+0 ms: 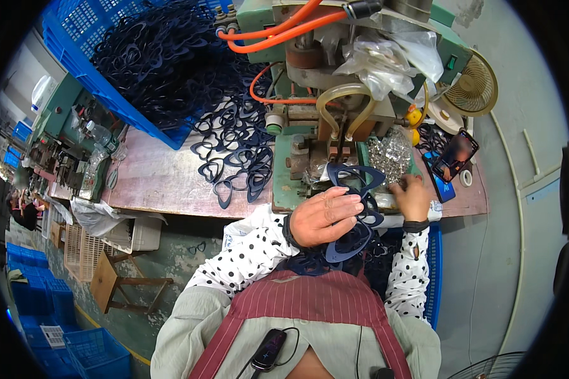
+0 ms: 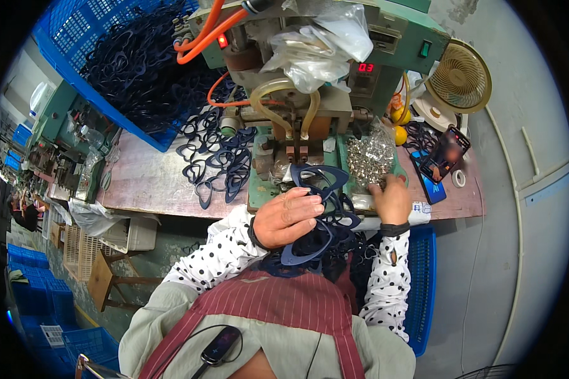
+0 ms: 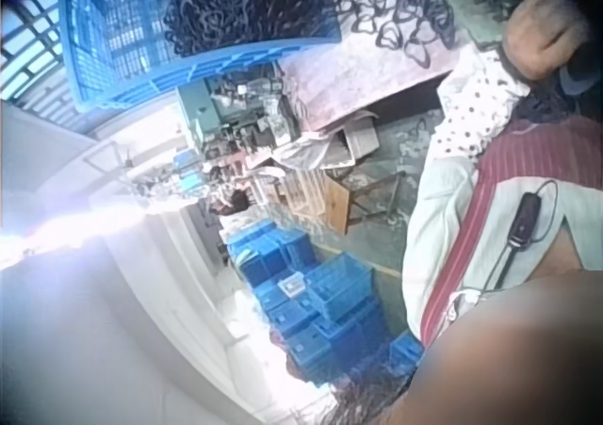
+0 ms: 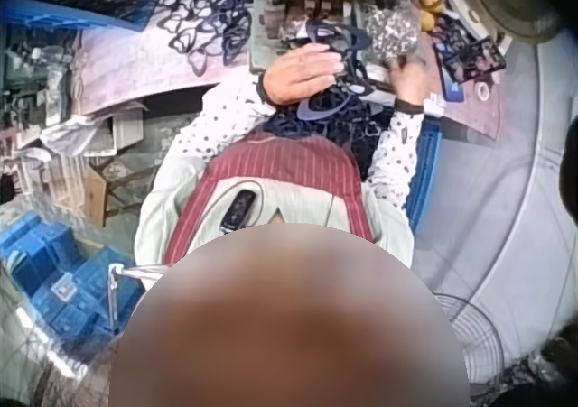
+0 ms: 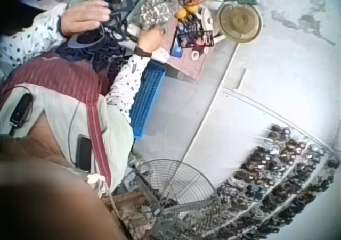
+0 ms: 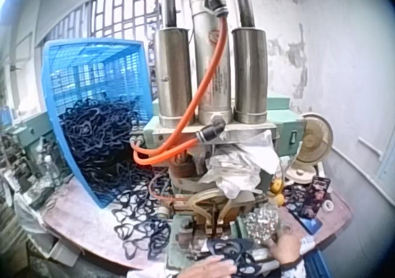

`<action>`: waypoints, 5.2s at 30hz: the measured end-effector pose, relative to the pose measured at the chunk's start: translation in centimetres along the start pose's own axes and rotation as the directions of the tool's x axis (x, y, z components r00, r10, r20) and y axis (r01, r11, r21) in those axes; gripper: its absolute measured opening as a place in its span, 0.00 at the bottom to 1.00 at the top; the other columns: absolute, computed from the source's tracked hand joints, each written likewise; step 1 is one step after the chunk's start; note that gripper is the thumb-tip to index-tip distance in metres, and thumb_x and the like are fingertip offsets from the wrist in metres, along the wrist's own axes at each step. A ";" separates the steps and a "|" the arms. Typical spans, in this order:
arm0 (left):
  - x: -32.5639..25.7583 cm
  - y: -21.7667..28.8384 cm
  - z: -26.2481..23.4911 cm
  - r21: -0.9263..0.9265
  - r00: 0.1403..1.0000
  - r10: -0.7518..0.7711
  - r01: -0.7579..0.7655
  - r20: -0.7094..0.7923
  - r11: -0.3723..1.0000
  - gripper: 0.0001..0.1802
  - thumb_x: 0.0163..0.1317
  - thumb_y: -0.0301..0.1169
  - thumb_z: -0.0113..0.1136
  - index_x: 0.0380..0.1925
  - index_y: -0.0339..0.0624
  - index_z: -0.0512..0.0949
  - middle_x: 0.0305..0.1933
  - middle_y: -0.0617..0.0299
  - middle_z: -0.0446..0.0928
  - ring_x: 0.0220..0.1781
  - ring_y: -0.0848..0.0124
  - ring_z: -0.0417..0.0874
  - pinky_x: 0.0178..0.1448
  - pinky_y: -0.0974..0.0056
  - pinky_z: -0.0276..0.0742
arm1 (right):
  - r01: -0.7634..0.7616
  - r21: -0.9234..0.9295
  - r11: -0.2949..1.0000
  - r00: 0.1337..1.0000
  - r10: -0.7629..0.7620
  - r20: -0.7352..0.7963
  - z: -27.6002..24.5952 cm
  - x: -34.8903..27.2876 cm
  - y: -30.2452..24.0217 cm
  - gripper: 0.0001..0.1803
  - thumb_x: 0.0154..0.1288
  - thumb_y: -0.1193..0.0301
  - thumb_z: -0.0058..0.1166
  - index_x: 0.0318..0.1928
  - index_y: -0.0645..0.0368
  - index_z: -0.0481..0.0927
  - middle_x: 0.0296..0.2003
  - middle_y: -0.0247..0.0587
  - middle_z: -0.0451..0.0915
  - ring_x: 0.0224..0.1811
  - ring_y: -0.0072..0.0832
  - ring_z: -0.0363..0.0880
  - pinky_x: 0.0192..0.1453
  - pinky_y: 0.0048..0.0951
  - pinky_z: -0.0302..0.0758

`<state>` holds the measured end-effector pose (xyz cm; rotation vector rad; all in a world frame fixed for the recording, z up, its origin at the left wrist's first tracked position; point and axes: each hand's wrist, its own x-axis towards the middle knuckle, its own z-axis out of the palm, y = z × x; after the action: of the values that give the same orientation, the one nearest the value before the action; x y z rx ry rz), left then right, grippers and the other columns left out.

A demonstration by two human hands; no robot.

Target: The person repeatedly picks up dark blue rubber loops and small metal pins, inserts the pins into the loops, and places the assembled units on the work surface. The process is continuous and repetitive throughout the clip.

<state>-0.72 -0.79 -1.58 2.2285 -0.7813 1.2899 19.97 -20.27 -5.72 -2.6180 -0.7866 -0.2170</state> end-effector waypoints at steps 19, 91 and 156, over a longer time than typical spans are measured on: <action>-12.8 -4.7 -9.6 0.604 0.632 -0.770 0.647 -0.085 0.465 0.18 0.49 0.14 0.56 0.38 0.46 0.83 0.43 0.54 0.79 0.45 0.55 0.79 0.48 0.56 0.74 | -0.021 0.601 0.799 0.954 0.196 -0.228 3.1 1.3 0.2 0.09 0.65 0.68 0.61 0.38 0.61 0.85 0.29 0.40 0.83 0.31 0.26 0.79 0.38 0.29 0.74; 4.5 -2.8 -9.3 -0.548 0.511 -0.855 0.693 -0.086 0.469 0.09 0.70 0.25 0.55 0.45 0.31 0.79 0.46 0.54 0.83 0.46 0.66 0.85 0.53 0.63 0.81 | 0.057 0.997 0.046 0.996 -0.074 -0.053 -1.4 -1.3 -15.7 0.22 0.57 0.82 0.63 0.53 0.68 0.74 0.40 0.41 0.82 0.43 0.23 0.80 0.51 0.25 0.76; 6.2 -1.4 -8.7 -0.395 0.536 -0.791 0.686 -0.293 0.611 0.09 0.70 0.25 0.54 0.45 0.32 0.79 0.42 0.57 0.83 0.43 0.69 0.87 0.45 0.71 0.78 | 0.192 0.920 0.342 0.973 0.053 -0.223 -1.1 -1.8 -16.5 0.23 0.55 0.82 0.65 0.50 0.63 0.71 0.36 0.43 0.83 0.39 0.27 0.83 0.50 0.26 0.75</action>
<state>-2.75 4.14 7.79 1.6324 0.2208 1.0890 9.30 -9.02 0.18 -1.3820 -0.6431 -0.0239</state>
